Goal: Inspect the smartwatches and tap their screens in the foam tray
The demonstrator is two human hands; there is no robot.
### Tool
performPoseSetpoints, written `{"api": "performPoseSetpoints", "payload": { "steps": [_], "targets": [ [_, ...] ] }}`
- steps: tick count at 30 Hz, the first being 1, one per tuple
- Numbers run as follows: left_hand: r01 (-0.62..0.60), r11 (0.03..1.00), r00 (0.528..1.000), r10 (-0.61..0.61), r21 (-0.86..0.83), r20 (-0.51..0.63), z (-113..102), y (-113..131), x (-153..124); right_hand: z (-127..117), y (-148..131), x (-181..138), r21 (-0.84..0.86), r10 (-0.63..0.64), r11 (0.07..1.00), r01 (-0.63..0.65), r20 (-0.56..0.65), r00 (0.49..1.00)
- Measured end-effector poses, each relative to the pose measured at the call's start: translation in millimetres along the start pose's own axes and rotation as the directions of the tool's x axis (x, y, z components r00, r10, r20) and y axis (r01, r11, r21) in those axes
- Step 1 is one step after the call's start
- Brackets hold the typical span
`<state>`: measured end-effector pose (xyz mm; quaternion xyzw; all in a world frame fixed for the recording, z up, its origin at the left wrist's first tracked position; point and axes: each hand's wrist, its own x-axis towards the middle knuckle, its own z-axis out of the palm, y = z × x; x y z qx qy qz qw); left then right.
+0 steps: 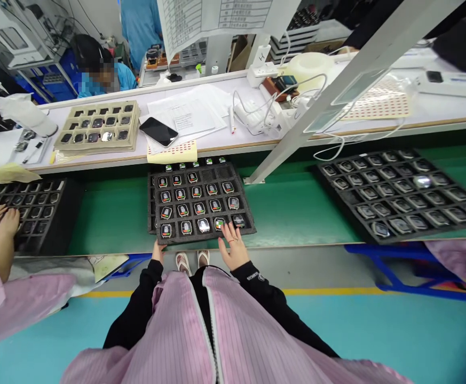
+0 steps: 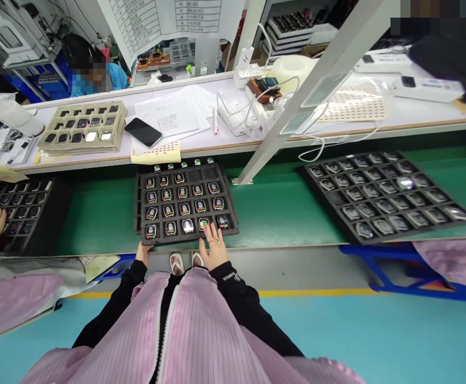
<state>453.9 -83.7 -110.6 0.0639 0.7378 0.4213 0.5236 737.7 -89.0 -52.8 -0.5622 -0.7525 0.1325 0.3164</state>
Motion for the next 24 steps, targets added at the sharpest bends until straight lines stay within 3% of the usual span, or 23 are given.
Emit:
{"api": "performPoseSetpoints", "payload": {
  "steps": [5,15,24],
  "targets": [
    [0.061,0.997,0.996,-0.058,-0.046,0.062,2.9,14.5,-14.3,12.1,-14.2,-6.0,0.025,-0.015,1.0,0.015,0.0,1.0],
    [0.079,0.99,0.979,-0.055,-0.119,0.194,4.2,33.4,-34.5,30.4,-20.2,-11.5,0.039,-0.012,0.999,0.007,0.129,0.992],
    [0.041,0.998,0.982,-0.033,-0.039,0.186,3.1,37.0,-29.9,29.2,-25.0,3.6,-0.005,-0.025,1.0,0.026,0.151,0.988]
  ]
}}
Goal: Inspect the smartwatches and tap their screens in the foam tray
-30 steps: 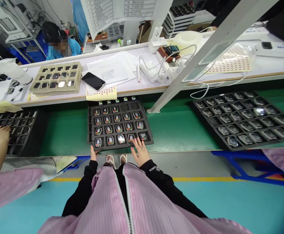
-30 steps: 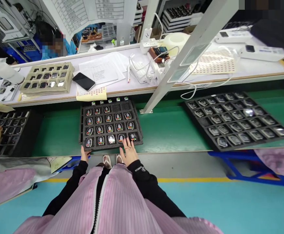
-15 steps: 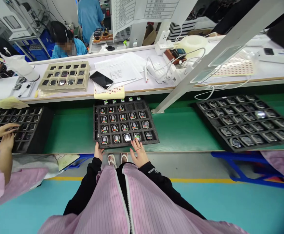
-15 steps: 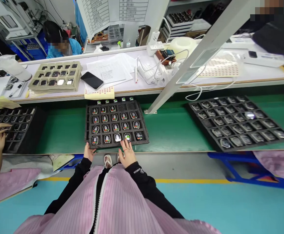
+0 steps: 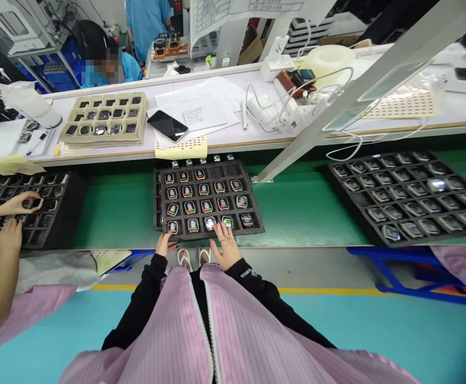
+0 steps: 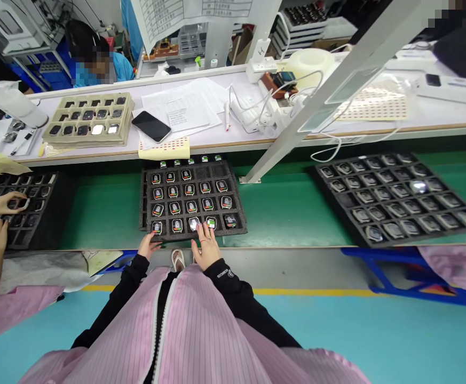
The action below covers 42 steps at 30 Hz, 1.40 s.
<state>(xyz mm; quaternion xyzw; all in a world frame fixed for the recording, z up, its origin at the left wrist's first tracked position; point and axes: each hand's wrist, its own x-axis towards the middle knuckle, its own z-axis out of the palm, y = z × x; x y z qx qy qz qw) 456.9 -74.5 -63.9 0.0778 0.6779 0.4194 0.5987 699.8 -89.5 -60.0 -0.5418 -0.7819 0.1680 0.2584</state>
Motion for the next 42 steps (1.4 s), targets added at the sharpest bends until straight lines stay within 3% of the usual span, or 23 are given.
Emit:
{"api": "performPoseSetpoints", "payload": {
  "steps": [7,16,20,26,29,32,36,39,42],
  "targets": [
    [-0.005,1.0,1.0,0.005,0.009,-0.021,3.3,-0.1,-2.8,-0.9,-3.1,4.0,-0.022,0.005,1.0,-0.003,0.077,0.997],
    [-0.013,0.993,0.992,0.027,0.116,-0.126,12.1,-0.2,0.8,-0.9,-22.0,6.1,0.096,-0.129,0.989,0.114,0.18,0.975],
    [-0.024,0.982,0.983,0.058,0.189,-0.175,15.8,-2.4,4.2,2.4,-33.9,15.2,0.115,-0.19,0.979,0.169,0.208,0.96],
    [-0.1,0.953,0.963,0.165,0.287,-0.214,14.7,-7.5,1.9,11.1,-42.0,24.4,0.048,-0.162,0.987,0.155,0.267,0.95],
    [-0.203,0.886,0.887,0.347,0.416,-0.306,12.1,-6.1,-4.2,12.5,-40.7,24.6,0.036,-0.159,0.987,0.155,0.253,0.954],
    [-0.335,0.741,0.751,0.583,0.581,-0.31,10.3,-0.2,-13.3,10.3,-36.8,25.8,0.035,-0.141,0.99,0.137,0.196,0.97],
    [-0.497,0.475,0.623,0.778,0.726,-0.082,12.5,10.0,-19.5,7.2,-29.3,30.6,0.024,-0.084,0.996,0.081,0.166,0.983],
    [-0.543,0.317,0.576,0.815,0.777,0.07,16.3,16.6,-15.6,6.5,-24.1,38.5,0.011,-0.05,0.999,0.049,0.172,0.984],
    [-0.537,0.206,0.538,0.83,0.818,0.144,19.7,21.5,-10.0,7.2,-20.7,50.1,0.004,-0.032,0.999,0.032,0.166,0.986]
  ]
}}
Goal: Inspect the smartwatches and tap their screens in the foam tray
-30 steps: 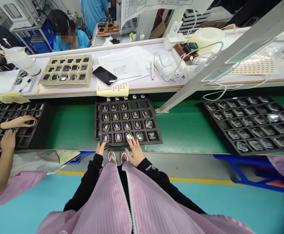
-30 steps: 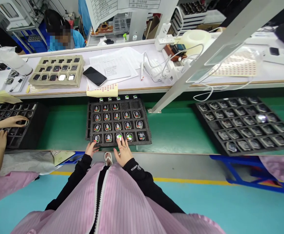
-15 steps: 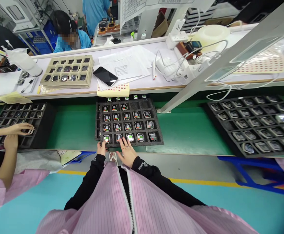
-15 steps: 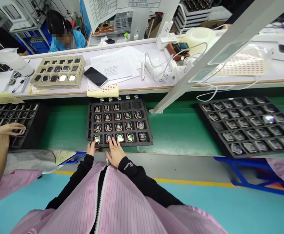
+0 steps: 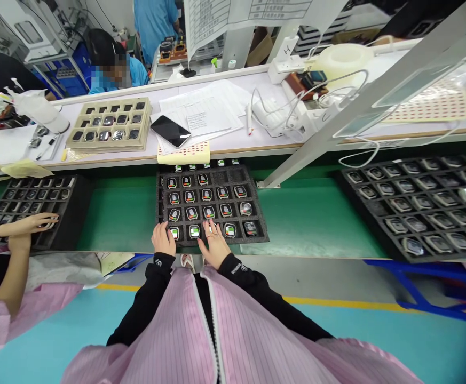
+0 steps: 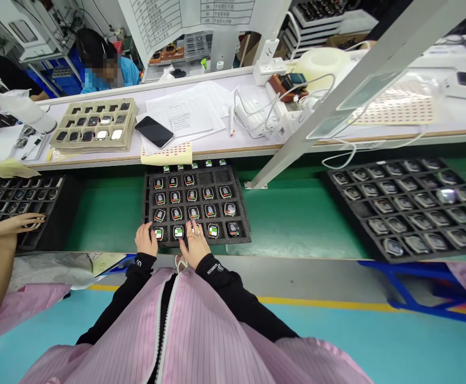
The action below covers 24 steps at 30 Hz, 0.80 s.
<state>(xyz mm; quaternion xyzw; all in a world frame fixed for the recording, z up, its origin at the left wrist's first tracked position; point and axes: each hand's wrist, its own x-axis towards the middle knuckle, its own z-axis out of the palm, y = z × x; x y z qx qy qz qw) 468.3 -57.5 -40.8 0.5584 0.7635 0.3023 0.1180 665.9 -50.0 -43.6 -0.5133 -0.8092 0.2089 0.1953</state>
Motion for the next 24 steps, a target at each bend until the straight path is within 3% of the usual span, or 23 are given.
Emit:
{"api": "performPoseSetpoints", "payload": {
  "steps": [7,16,24],
  "targets": [
    [-0.162,0.979,0.983,0.15,0.12,0.105,5.6,2.9,6.3,7.1,2.0,18.0,-0.076,0.024,0.997,-0.017,0.086,0.996],
    [-0.2,0.953,0.973,0.165,0.229,0.163,6.9,6.5,13.4,-1.9,0.7,25.5,-0.096,0.014,0.995,0.001,0.154,0.988],
    [-0.2,0.936,0.971,0.15,0.29,0.184,5.0,17.3,10.5,-6.2,-1.8,34.5,-0.049,-0.013,0.999,0.017,0.086,0.996]
  ]
}}
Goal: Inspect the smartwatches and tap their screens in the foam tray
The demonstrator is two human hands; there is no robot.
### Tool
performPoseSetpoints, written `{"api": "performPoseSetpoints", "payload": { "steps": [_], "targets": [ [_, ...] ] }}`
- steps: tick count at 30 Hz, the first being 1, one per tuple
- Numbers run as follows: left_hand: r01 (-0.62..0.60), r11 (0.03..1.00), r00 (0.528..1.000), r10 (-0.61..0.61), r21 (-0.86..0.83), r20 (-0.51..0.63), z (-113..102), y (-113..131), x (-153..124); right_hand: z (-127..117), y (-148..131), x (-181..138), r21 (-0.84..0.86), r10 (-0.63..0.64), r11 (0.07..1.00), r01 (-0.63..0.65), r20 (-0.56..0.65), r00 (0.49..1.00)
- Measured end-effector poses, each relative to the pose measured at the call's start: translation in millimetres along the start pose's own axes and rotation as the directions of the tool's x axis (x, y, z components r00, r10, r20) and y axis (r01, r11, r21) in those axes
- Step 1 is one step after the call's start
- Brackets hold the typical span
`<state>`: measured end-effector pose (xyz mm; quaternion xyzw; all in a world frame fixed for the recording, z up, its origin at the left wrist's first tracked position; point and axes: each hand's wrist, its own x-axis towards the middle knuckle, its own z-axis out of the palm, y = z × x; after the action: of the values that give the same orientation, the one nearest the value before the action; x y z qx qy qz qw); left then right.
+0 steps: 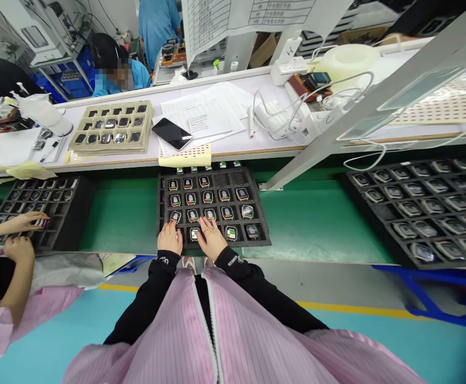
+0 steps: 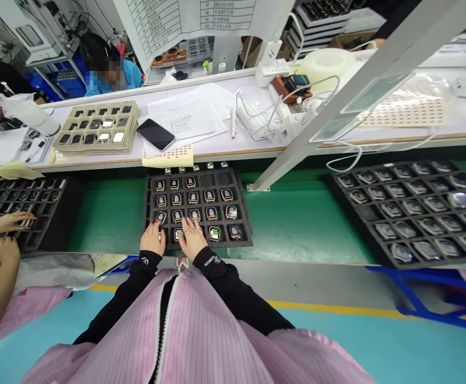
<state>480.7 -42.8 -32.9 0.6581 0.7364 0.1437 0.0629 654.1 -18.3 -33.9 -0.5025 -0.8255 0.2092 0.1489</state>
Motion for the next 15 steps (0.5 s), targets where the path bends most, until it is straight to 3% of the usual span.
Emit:
{"api": "performPoseSetpoints", "payload": {
  "steps": [3,9,15],
  "targets": [
    [0.006,0.999,1.0,-0.006,0.042,0.005,-0.3,2.4,-0.8,-1.0,-1.4,7.7,0.022,-0.044,0.999,0.045,-0.036,0.998],
    [0.008,0.992,0.998,-0.015,0.122,0.055,-1.9,5.4,1.7,0.6,-4.9,15.5,-0.05,-0.084,0.995,0.091,0.133,0.988],
    [0.024,0.988,0.998,-0.033,0.153,0.059,-0.4,7.1,4.5,1.2,9.7,2.6,-0.083,-0.005,0.996,0.011,0.069,0.998]
  ]
}}
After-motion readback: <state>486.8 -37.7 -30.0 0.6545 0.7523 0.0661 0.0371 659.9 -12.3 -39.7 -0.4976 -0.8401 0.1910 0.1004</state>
